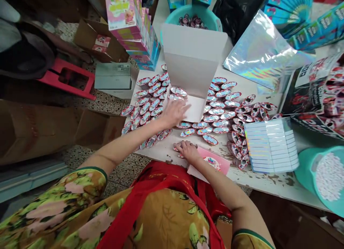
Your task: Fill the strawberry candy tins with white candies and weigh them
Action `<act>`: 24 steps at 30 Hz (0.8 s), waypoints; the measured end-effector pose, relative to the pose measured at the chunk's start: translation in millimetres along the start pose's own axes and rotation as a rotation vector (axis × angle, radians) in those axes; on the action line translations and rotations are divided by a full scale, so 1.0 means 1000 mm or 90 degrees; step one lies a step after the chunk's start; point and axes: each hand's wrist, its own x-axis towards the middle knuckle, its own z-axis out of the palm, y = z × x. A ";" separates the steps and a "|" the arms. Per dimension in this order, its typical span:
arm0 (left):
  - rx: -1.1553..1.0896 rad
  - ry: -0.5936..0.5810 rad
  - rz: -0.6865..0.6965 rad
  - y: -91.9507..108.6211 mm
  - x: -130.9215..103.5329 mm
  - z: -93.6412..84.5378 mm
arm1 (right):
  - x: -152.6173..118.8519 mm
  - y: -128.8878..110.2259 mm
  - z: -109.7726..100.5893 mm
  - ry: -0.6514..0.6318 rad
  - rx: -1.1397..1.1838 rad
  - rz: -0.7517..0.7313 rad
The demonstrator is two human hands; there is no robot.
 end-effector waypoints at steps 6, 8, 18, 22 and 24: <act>-0.043 -0.075 -0.035 0.032 -0.047 0.041 | -0.015 0.006 -0.037 -0.041 0.132 0.002; -0.052 -0.062 -0.028 0.024 -0.044 0.049 | -0.032 0.012 -0.069 0.040 0.259 0.008; -0.100 0.017 -0.039 0.017 -0.035 0.065 | 0.040 0.131 -0.207 0.133 0.021 0.227; -0.107 0.036 -0.056 0.021 -0.034 0.063 | 0.066 0.141 -0.193 0.188 -0.124 0.239; -0.125 0.095 -0.062 0.023 -0.055 0.060 | 0.060 0.133 -0.177 0.301 -0.150 0.234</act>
